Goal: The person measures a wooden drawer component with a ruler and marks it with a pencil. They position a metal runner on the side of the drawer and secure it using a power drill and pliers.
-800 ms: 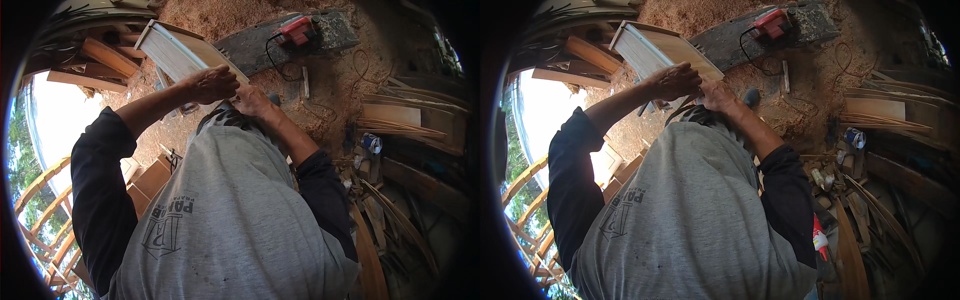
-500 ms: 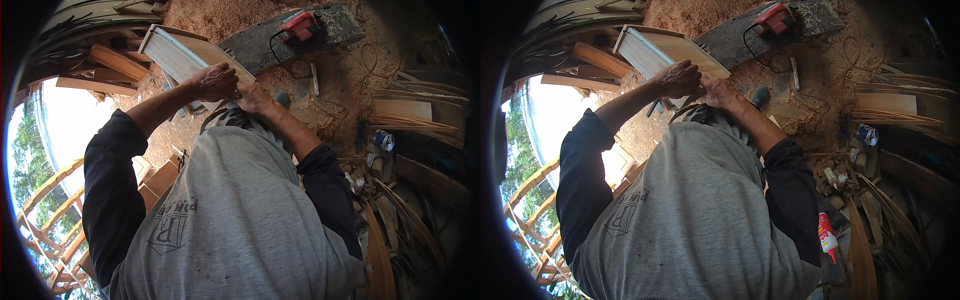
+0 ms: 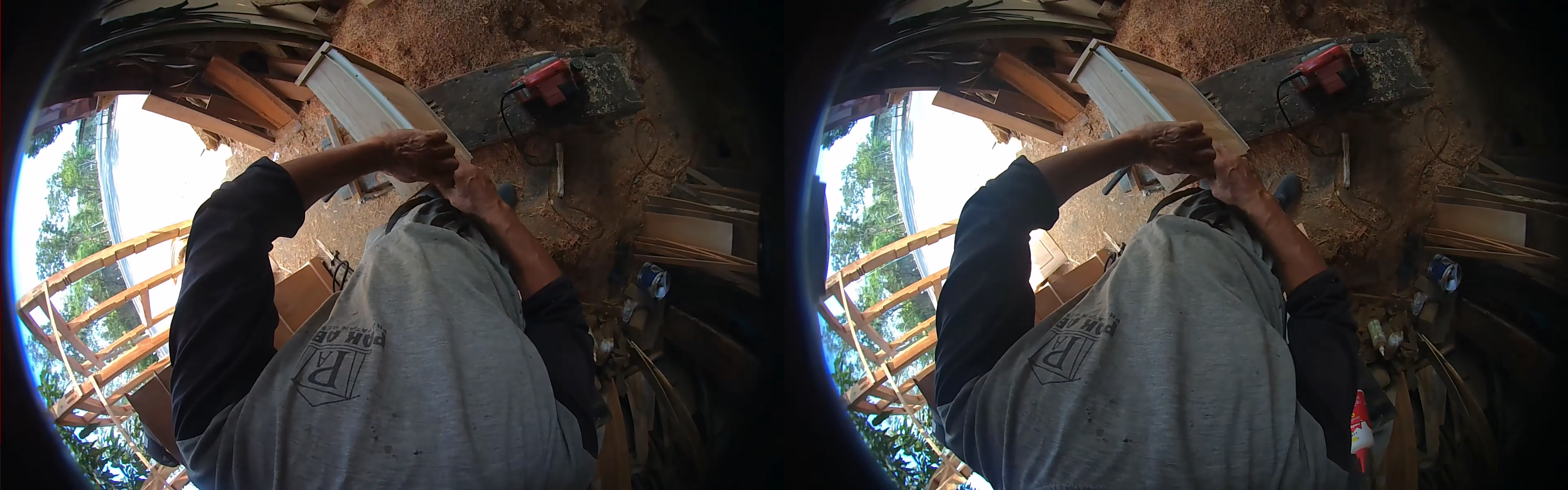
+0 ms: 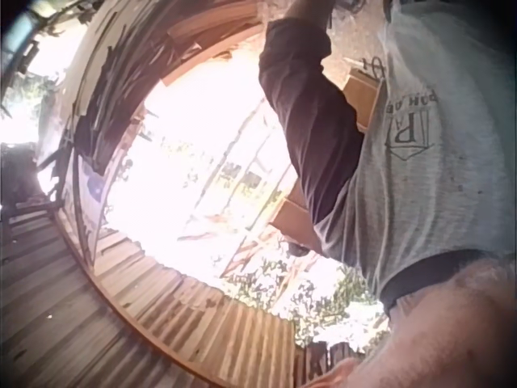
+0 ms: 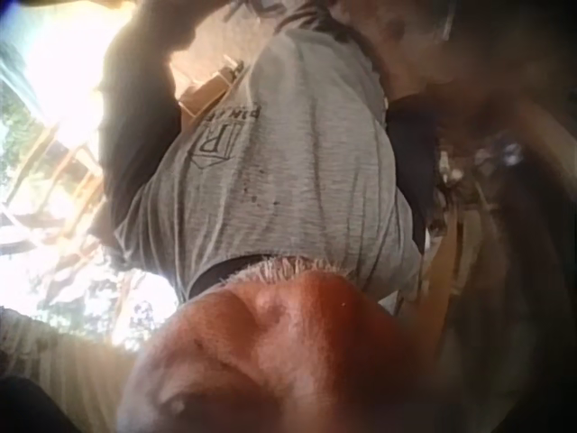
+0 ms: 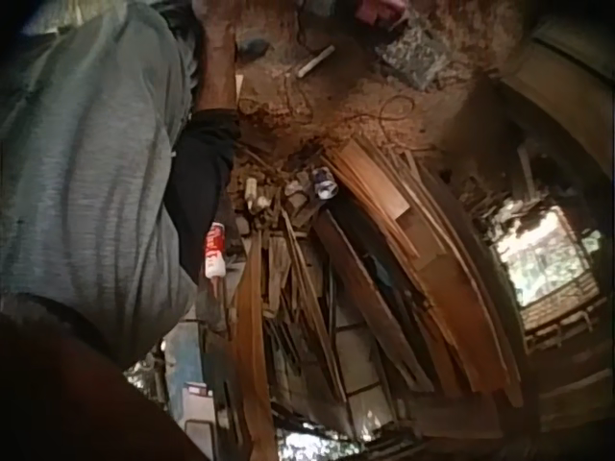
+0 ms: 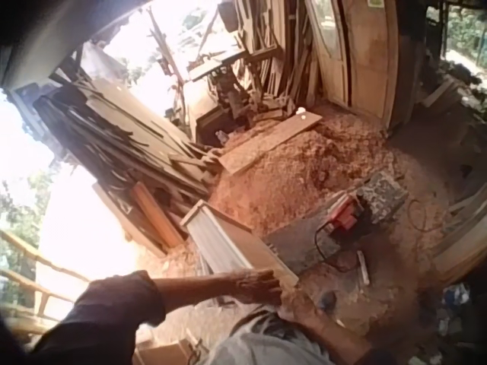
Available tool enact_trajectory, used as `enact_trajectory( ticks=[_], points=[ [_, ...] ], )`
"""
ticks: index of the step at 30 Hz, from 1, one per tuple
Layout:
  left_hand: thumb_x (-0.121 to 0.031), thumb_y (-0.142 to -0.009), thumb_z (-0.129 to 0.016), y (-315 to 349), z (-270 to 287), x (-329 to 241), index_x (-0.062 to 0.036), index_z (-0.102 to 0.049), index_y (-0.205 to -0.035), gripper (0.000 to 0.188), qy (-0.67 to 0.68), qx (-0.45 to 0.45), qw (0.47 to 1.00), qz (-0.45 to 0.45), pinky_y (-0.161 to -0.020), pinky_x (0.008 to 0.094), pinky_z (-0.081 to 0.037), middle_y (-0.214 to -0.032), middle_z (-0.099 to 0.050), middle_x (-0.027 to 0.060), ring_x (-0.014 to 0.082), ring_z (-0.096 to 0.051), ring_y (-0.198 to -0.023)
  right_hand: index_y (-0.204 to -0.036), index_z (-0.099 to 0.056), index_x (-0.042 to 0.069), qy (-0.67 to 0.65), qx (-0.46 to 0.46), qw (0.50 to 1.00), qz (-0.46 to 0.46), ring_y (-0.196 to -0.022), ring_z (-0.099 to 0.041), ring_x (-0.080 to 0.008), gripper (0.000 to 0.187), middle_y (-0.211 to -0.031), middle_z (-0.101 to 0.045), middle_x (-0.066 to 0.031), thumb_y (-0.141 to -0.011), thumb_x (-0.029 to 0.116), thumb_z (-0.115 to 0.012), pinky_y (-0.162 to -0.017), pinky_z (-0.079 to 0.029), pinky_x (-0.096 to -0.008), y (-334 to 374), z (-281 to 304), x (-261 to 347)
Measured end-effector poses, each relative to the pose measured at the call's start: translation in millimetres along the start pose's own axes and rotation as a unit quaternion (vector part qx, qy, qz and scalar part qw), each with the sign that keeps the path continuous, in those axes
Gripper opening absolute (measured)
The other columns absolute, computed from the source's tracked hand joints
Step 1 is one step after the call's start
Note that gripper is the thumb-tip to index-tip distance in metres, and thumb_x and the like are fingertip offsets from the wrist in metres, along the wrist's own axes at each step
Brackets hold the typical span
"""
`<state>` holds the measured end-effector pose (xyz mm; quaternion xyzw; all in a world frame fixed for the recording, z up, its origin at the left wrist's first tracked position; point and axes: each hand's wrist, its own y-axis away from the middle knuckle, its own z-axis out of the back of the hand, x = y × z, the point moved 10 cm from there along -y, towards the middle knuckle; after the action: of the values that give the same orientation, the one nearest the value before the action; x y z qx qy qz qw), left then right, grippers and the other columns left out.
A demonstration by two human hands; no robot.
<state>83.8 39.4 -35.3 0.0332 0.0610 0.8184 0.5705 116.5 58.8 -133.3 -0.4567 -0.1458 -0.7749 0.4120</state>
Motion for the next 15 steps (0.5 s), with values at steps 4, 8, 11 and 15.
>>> enact_trajectory(
  ticks=[4, 8, 11, 15],
  points=[
    [-0.032, -0.085, -0.062, -4, -1, -2, -0.0234, -0.059, -0.094, 0.013, -0.010, -0.034, 0.999, 0.012, -0.072, 0.0345, -0.041, -0.085, -0.052, -0.0025, 0.0164, -0.055, -0.084, -0.107, -0.069, 0.006, -0.024, 0.044, 0.999, -0.014, -0.095, -0.068, -0.0427, 0.026, -0.100, -0.070, -0.0208, -0.088, 0.023, -0.073, -0.078, -0.056, -0.0498, -7, 12, 13],
    [-0.033, -0.082, -0.062, -7, 3, 5, -0.0234, -0.060, -0.083, 0.010, -0.006, -0.078, 0.994, 0.071, -0.069, 0.0351, -0.037, -0.079, -0.050, -0.0034, 0.0169, -0.053, -0.080, -0.110, -0.066, 0.004, -0.039, 0.068, 0.997, -0.023, -0.100, -0.066, -0.0448, 0.030, -0.106, -0.067, -0.0213, -0.084, 0.018, -0.074, -0.081, -0.056, -0.0507, -13, 18, 26],
    [-0.039, -0.083, -0.064, -6, 1, 12, -0.0224, -0.059, -0.079, 0.018, -0.073, -0.027, 0.990, 0.117, -0.071, 0.0372, -0.036, -0.077, -0.048, -0.0037, 0.0179, -0.052, -0.082, -0.114, -0.064, 0.003, -0.019, 0.079, 0.996, -0.031, -0.104, -0.065, -0.0448, 0.037, -0.114, -0.065, -0.0209, -0.081, 0.016, -0.075, -0.084, -0.056, -0.0503, -6, 10, 15],
    [-0.053, -0.083, -0.065, 9, 5, 22, -0.0179, -0.061, -0.080, 0.036, 0.038, -0.077, 0.983, 0.164, -0.074, 0.0396, -0.037, -0.081, -0.049, -0.0011, 0.0200, -0.051, -0.086, -0.116, -0.064, 0.003, -0.029, 0.064, 0.996, -0.062, -0.106, -0.066, -0.0424, 0.039, -0.113, -0.066, -0.0210, -0.083, 0.019, -0.075, -0.087, -0.055, -0.0493, -8, 27, 22]
  ],
)
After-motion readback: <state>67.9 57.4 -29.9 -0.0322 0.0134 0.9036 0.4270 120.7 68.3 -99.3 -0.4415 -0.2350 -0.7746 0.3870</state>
